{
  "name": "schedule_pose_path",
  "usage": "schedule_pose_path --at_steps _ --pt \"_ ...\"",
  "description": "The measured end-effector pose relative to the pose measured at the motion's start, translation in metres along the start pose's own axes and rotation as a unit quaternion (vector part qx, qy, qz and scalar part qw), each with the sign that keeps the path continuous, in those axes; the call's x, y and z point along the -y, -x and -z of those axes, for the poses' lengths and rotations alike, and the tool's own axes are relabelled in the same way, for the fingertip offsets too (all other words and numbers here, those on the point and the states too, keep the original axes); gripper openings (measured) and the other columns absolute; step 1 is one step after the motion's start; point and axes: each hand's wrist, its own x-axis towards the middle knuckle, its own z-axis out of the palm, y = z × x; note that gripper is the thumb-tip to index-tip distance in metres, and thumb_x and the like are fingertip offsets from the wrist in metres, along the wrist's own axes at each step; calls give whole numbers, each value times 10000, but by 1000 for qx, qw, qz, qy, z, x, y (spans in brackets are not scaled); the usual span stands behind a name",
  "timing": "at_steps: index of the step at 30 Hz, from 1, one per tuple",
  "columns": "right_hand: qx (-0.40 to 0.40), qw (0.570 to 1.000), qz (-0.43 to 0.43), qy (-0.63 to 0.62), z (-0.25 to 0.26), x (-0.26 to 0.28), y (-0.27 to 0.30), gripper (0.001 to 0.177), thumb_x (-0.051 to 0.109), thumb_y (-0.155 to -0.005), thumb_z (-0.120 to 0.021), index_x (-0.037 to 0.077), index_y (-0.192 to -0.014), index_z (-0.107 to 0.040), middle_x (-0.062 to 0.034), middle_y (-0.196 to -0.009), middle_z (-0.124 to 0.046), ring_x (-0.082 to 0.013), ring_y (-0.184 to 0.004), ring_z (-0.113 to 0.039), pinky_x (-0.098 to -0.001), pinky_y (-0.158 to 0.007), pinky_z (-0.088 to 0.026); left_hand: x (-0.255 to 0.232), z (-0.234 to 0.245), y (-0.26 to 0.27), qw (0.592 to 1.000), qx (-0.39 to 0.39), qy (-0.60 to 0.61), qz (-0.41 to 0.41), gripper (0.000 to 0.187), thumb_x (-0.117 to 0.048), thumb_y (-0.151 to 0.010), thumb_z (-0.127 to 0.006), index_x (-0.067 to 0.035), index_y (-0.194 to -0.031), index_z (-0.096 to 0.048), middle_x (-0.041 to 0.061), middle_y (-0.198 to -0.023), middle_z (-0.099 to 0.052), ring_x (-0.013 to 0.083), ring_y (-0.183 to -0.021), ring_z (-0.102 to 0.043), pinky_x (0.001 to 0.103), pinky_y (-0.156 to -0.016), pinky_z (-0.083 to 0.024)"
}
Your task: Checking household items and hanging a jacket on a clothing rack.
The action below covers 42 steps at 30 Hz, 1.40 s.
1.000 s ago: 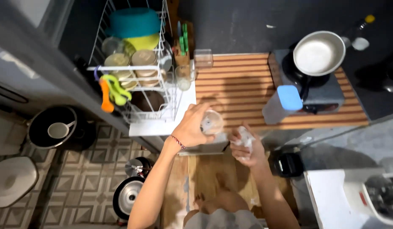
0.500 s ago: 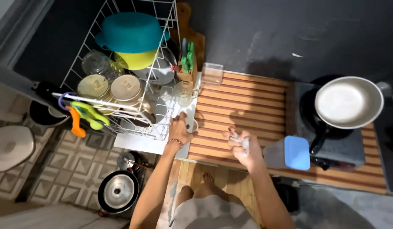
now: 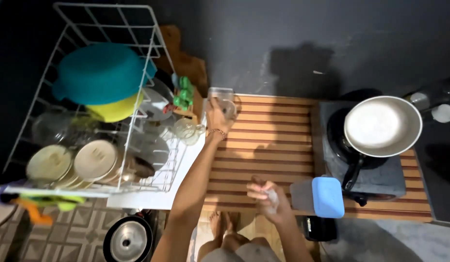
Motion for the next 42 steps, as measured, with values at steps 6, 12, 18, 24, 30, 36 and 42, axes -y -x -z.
schedule_pose_path --at_steps 6,12,18,24,30,36,42 --pt "-32 998 44 -6 -33 -10 6 157 46 -924 -546 55 -1045 -446 -68 -950 -468 -121 -744 -488 -184 -489 -477 38 -48 -41 978 -200 34 -52 868 31 -566 -829 1 -1299 -366 217 -1237 -442 400 -1137 -565 457 -1053 -474" --pt "-110 991 57 53 -28 -1 4 156 39 -917 -504 89 -1061 -469 -44 -970 -469 -129 -790 -502 -204 -550 -499 31 -54 -49 975 -220 11 -6 812 18 -582 -852 0 -1240 -376 250 -1260 -416 483 -1133 -519 545 -980 -425" --pt "-131 987 73 53 -49 -10 -4 168 216 -1028 -503 75 -1118 -517 -36 -941 -496 -85 -656 -487 -166 -426 -429 36 -64 -37 955 -278 -3 -104 850 0 -590 -847 6 -1279 -350 248 -1307 -403 450 -1193 -490 554 -1038 -391" --pt "-99 986 96 93 -66 0 -20 465 503 -1057 -481 125 -788 -453 36 -631 -419 -38 -424 -343 -201 -291 -232 3 -57 80 938 -43 264 -221 488 -279 -945 -753 -38 -1251 -460 153 -1281 -553 283 -1205 -560 451 -1060 -466" --pt "-136 885 372 246 -120 -3 -33 553 478 -1095 -453 198 -627 -364 56 -484 -299 -84 -352 -310 -262 -303 -219 -23 -28 195 882 158 428 -121 614 -445 -1083 -518 -36 -1520 -384 179 -1576 -420 279 -1489 -363 456 -1232 -258" --pt "-123 626 583 504 -139 -48 -47 140 206 -1116 -467 73 -1157 -470 -44 -902 -503 -139 -830 -489 -263 -754 -426 -82 0 209 756 234 607 70 717 -495 -1009 -389 -143 -1607 -210 114 -1591 -375 297 -1417 -386 452 -1140 -366" --pt "-216 334 604 690 -146 -59 -16 334 222 -1107 -460 39 -1386 -469 -166 -1510 -408 -231 -1257 -477 -286 -1045 -421 -78 -12 239 763 303 561 -105 633 -456 -1109 -402 39 -1499 -462 145 -1512 -522 249 -1384 -511 356 -1171 -406"
